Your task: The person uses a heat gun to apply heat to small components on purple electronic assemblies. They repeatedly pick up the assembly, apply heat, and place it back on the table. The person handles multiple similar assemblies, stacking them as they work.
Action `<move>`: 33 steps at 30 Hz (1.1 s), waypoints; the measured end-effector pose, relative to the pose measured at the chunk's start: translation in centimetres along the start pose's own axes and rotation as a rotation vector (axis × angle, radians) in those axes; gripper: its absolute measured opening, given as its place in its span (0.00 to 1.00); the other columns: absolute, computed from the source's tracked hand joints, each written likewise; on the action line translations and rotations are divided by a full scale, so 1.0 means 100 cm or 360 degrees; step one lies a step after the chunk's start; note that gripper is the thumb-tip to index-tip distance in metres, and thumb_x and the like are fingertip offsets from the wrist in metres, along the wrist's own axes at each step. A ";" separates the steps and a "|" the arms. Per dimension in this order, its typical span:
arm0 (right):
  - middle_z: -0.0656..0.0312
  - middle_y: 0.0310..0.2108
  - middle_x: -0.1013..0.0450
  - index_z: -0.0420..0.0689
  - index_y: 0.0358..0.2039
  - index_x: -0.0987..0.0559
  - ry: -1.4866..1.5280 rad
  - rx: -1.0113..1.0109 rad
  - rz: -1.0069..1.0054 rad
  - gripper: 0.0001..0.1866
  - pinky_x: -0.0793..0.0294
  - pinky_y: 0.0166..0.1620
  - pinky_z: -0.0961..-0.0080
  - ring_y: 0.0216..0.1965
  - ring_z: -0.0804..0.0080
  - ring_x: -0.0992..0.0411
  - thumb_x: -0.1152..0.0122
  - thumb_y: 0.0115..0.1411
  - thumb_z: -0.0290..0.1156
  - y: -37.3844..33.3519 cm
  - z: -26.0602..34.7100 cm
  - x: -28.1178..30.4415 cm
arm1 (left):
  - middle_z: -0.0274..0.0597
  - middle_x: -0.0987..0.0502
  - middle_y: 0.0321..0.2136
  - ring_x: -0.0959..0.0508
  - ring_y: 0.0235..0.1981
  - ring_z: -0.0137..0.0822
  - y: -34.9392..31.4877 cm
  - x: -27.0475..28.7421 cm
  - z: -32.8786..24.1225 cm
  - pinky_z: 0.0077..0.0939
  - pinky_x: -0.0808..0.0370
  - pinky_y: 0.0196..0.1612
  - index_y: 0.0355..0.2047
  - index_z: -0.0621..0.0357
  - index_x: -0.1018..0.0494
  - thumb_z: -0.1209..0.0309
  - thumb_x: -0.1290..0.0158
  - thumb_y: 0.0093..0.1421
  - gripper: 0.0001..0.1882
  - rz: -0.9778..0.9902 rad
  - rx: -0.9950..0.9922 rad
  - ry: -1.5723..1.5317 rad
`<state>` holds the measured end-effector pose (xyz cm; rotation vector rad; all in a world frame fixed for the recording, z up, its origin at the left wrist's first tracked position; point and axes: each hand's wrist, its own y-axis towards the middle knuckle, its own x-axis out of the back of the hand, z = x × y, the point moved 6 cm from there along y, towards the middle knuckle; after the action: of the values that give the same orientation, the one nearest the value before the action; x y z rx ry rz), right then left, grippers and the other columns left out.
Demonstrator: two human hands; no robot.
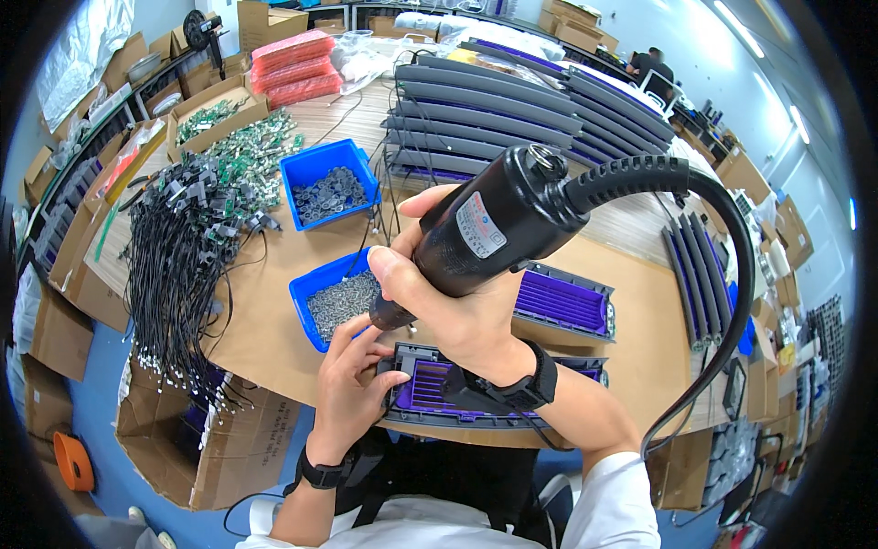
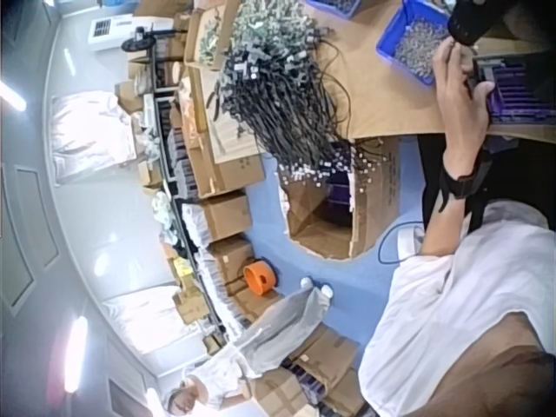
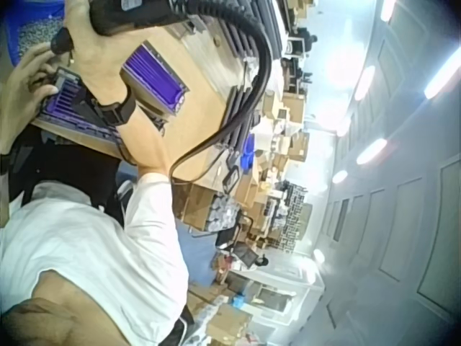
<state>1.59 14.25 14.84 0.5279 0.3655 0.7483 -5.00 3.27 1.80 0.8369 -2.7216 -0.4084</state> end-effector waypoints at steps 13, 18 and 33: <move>0.65 0.23 0.29 0.35 0.41 0.30 -0.0217 0.0042 0.0383 0.19 0.34 0.27 0.87 0.23 0.84 0.32 0.34 0.50 0.19 -0.013 0.032 0.002 | 0.46 0.25 0.40 0.23 0.40 0.44 -0.001 0.004 -0.004 0.30 0.25 0.39 0.35 0.63 0.23 0.82 0.37 0.42 0.17 -0.0069 -0.0077 0.0136; 0.60 0.18 0.31 0.39 0.44 0.38 -0.0375 0.0012 0.0548 0.22 0.31 0.27 0.81 0.20 0.76 0.30 0.39 0.51 0.15 -0.021 0.032 -0.008 | 0.47 0.22 0.36 0.21 0.36 0.44 0.004 0.004 -0.013 0.30 0.24 0.38 0.36 0.65 0.24 0.82 0.37 0.43 0.16 -0.0082 -0.0122 0.0140; 0.62 0.20 0.31 0.38 0.44 0.35 -0.0290 0.0069 0.0449 0.22 0.32 0.26 0.82 0.20 0.79 0.31 0.37 0.50 0.16 -0.024 0.013 -0.010 | 0.48 0.21 0.35 0.21 0.36 0.44 0.002 0.002 -0.009 0.30 0.24 0.39 0.36 0.65 0.24 0.84 0.37 0.43 0.17 -0.0074 -0.0039 0.0089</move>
<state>2.90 11.65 14.62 0.6921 0.1382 0.9573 -4.92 3.15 2.76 0.8930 -2.6449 -0.4209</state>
